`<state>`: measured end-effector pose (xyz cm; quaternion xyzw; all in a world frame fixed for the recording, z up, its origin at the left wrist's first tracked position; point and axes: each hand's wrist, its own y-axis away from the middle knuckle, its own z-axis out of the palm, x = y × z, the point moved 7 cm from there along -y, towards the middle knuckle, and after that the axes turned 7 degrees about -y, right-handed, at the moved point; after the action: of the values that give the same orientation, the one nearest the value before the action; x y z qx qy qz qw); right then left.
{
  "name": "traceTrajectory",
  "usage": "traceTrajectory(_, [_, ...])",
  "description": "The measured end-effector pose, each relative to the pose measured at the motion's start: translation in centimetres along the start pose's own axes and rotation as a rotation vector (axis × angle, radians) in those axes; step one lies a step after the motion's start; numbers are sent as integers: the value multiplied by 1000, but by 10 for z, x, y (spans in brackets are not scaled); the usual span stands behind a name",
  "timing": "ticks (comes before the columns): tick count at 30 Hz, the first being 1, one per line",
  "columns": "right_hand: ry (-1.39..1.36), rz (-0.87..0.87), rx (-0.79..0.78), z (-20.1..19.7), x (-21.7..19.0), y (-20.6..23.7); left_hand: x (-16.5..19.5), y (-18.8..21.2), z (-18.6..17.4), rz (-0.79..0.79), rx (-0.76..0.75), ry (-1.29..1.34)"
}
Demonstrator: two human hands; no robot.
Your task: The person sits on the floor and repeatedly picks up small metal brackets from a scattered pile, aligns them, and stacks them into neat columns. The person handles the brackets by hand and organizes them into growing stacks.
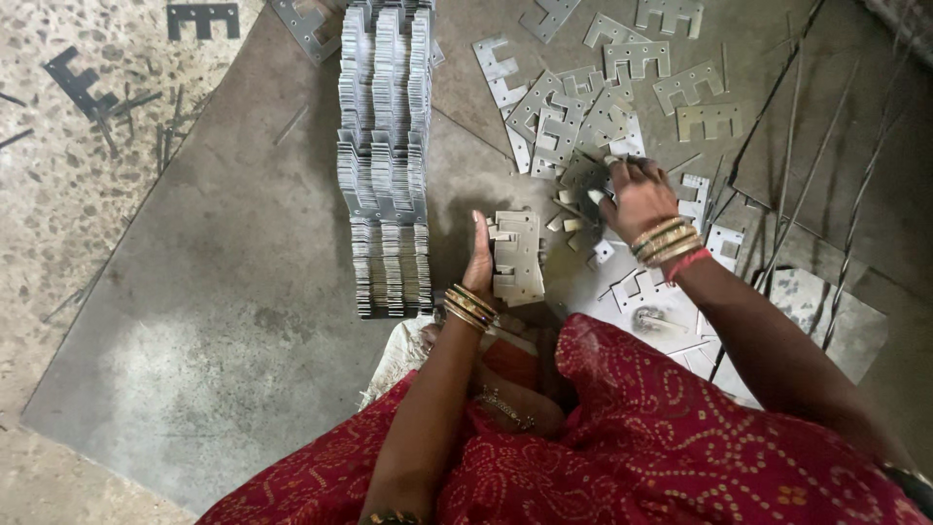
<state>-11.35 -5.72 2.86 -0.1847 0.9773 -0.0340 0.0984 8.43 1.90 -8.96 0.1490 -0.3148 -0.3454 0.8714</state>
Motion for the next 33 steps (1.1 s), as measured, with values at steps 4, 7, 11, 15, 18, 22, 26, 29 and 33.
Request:
traceTrajectory(4, [-21,106,-30,14,20,-6,0,-5,-8,37,3,-45])
traceTrajectory(7, [-388,500,-185,25,47,15,-3,-9,-15,105,-18,-16])
traceTrajectory(11, [-732,452,-281,5,34,24,-18,-17,-27,73,-21,48])
traceTrajectory(15, [-948,580,-354,4,13,14,-22,-28,-37,123,-27,-60])
traceTrajectory(18, [-311,534,-392,10,2,-9,-30,-25,-43,49,26,0])
traceTrajectory(22, [30,491,-325,21,-8,-25,-28,-16,-44,30,38,32])
traceTrajectory(26, [-266,637,-323,38,6,-6,-19,-11,-39,60,37,92])
traceTrajectory(29, [-481,555,-195,38,13,6,-16,-14,-32,53,-2,144])
traceTrajectory(33, [-571,530,-188,30,26,24,-17,-12,-30,42,20,120])
